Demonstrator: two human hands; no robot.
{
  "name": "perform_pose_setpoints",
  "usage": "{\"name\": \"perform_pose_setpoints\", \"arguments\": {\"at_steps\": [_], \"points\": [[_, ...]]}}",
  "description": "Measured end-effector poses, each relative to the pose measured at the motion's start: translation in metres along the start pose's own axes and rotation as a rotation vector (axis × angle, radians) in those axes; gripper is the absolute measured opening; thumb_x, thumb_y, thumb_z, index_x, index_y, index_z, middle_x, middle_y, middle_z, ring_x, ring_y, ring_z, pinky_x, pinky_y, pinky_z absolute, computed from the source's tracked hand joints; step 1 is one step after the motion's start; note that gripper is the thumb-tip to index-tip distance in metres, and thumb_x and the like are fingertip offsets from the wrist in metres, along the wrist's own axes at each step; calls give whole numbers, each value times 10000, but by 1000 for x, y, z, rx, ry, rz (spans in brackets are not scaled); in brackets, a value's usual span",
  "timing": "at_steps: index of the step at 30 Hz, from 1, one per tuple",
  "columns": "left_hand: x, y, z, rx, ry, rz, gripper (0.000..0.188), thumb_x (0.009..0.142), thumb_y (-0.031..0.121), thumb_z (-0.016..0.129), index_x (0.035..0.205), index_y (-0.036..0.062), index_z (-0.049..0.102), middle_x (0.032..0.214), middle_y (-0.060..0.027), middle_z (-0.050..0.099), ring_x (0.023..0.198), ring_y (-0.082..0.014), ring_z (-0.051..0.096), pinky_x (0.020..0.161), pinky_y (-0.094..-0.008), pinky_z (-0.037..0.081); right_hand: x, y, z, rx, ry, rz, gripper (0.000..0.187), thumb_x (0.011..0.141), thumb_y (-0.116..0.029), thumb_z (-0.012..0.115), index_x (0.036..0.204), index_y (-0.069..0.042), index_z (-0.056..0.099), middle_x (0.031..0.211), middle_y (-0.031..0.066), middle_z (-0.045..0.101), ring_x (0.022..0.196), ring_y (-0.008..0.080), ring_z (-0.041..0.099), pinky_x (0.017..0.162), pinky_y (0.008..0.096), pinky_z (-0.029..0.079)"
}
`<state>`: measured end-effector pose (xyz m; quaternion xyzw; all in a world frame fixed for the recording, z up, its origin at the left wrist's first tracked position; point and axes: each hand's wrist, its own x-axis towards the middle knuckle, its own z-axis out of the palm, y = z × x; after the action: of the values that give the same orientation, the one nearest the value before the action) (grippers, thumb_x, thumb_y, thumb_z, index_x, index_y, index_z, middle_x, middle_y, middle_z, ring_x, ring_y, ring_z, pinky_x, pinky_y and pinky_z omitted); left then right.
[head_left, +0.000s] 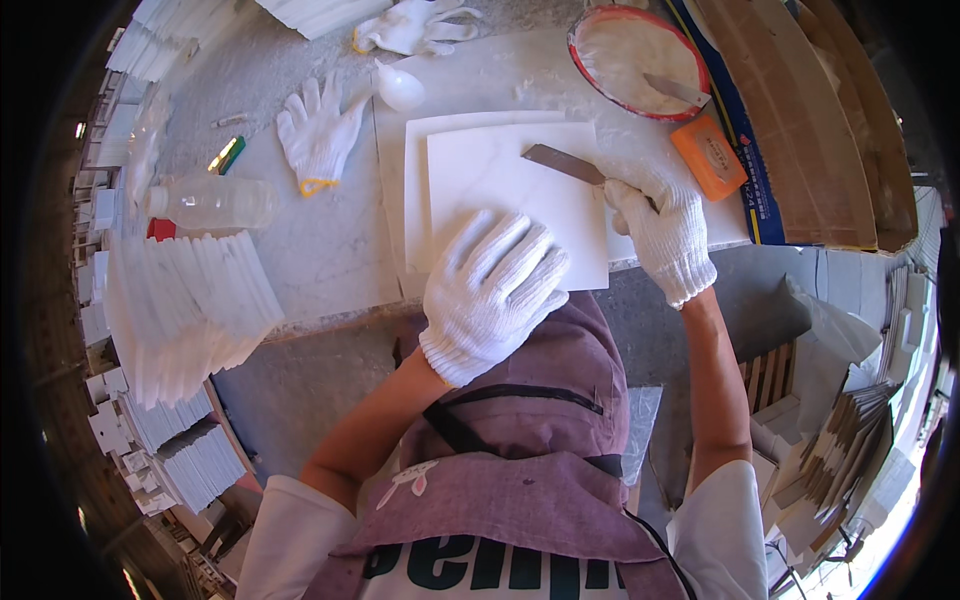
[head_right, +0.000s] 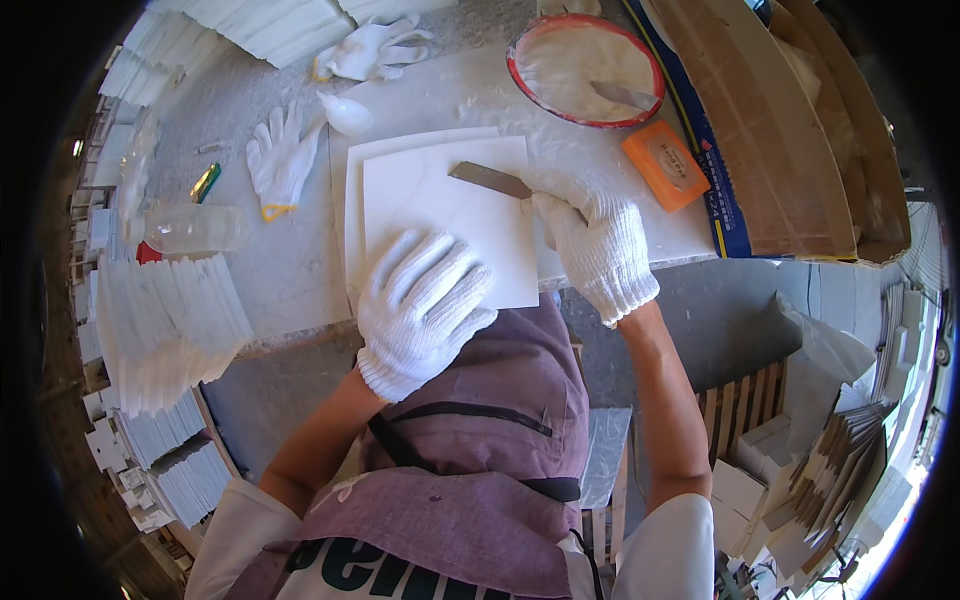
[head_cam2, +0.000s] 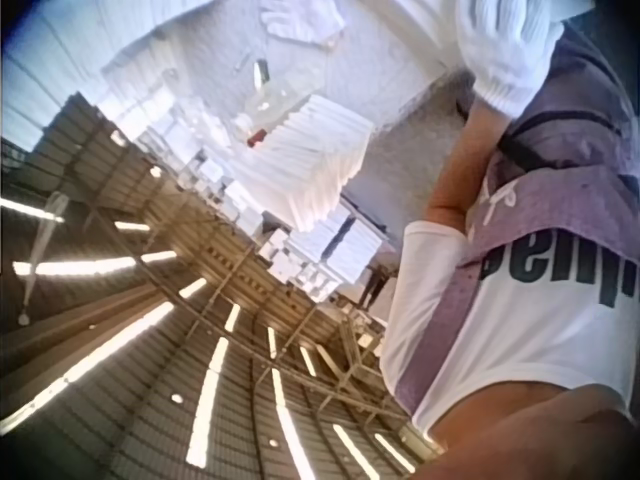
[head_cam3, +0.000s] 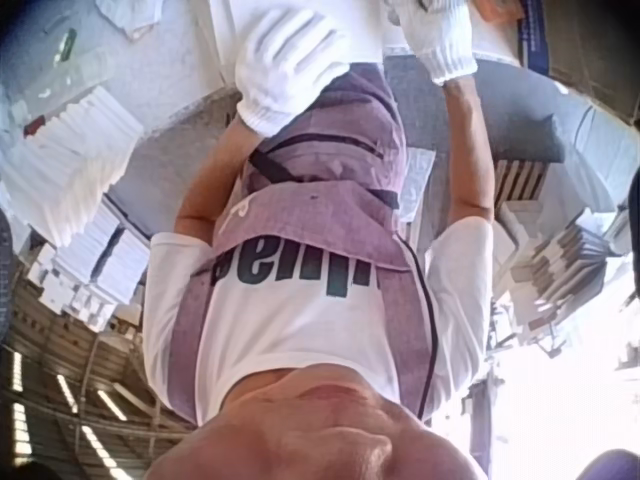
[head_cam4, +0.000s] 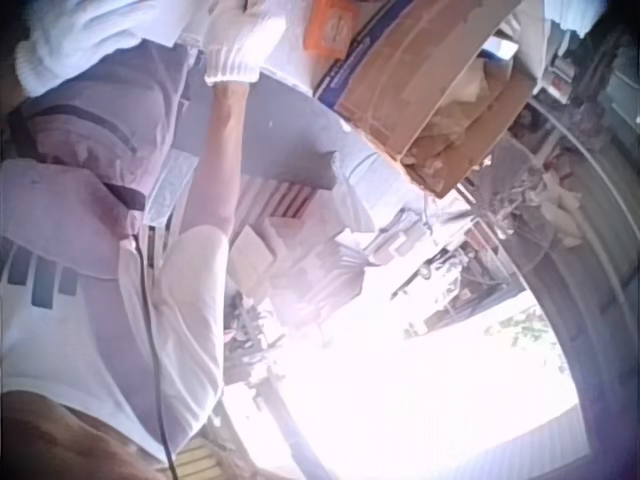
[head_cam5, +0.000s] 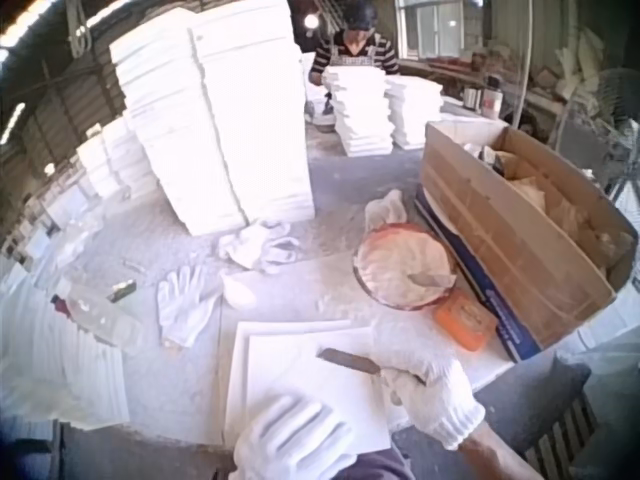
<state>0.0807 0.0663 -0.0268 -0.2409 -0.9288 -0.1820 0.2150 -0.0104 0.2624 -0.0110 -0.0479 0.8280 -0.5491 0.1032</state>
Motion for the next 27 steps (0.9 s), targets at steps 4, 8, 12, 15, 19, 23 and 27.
{"name": "perform_pose_setpoints", "arguments": {"at_steps": [4, 8, 12, 15, 19, 23, 27], "points": [[1, 1, -1, 7, 6, -5, 366, 712, 317, 781, 1028, 149, 706, 1139, -41, 628, 1125, -261, 580, 1004, -487, 443, -7, 4, 0, 6, -10, 39, 230, 929, -125, 577, 1090, -20, 704, 695, 22, 607, 579, 82, 509, 557, 260, 446], [0, 1, 0, -16, 17, -12, 360, 706, 310, 780, 1019, 146, 707, 1131, -38, 634, 1120, -260, 583, 1005, -485, 443, -9, 0, -1, 70, -14, 81, 247, 921, -102, 589, 1115, 9, 692, 761, -8, 610, 590, 50, 480, 536, 222, 417], [0, 0, 1, -17, 19, -3, 362, 700, 303, 781, 1017, 144, 707, 1133, -40, 635, 1116, -260, 584, 1008, -487, 441, -1, 2, 0, 55, -28, 95, 253, 921, -120, 590, 1124, -9, 695, 722, 0, 609, 580, 63, 489, 542, 246, 433], [0, 0, 0, 0, 7, -12, 375, 689, 297, 795, 1029, 162, 710, 1151, -20, 624, 1141, -233, 572, 1023, -473, 444, -5, 1, 1, 43, -20, 78, 266, 921, -130, 590, 1141, -21, 693, 715, 9, 613, 577, 73, 498, 544, 258, 443], [-2, 2, -1, -5, 8, -30, 381, 687, 290, 799, 1038, 171, 711, 1163, -13, 618, 1156, -224, 566, 1031, -467, 445, -15, 0, 0, 31, -10, 76, 236, 921, -95, 596, 1106, 12, 697, 756, -7, 605, 585, 43, 472, 518, 215, 404], [-2, 0, -1, -13, 11, -18, 377, 691, 287, 796, 1038, 169, 711, 1160, -14, 620, 1156, -225, 565, 1034, -466, 442, -14, -2, -1, 83, -32, 101, 238, 923, -96, 590, 1108, 10, 696, 762, -8, 605, 588, 45, 477, 522, 215, 409], [0, -1, 0, -33, 19, 4, 363, 709, 290, 784, 1033, 145, 707, 1143, -38, 629, 1130, -254, 578, 1023, -483, 435, -2, 1, -3, 35, -48, 75, 254, 930, -104, 582, 1140, -13, 693, 746, -3, 614, 588, 58, 494, 536, 234, 430]]}}
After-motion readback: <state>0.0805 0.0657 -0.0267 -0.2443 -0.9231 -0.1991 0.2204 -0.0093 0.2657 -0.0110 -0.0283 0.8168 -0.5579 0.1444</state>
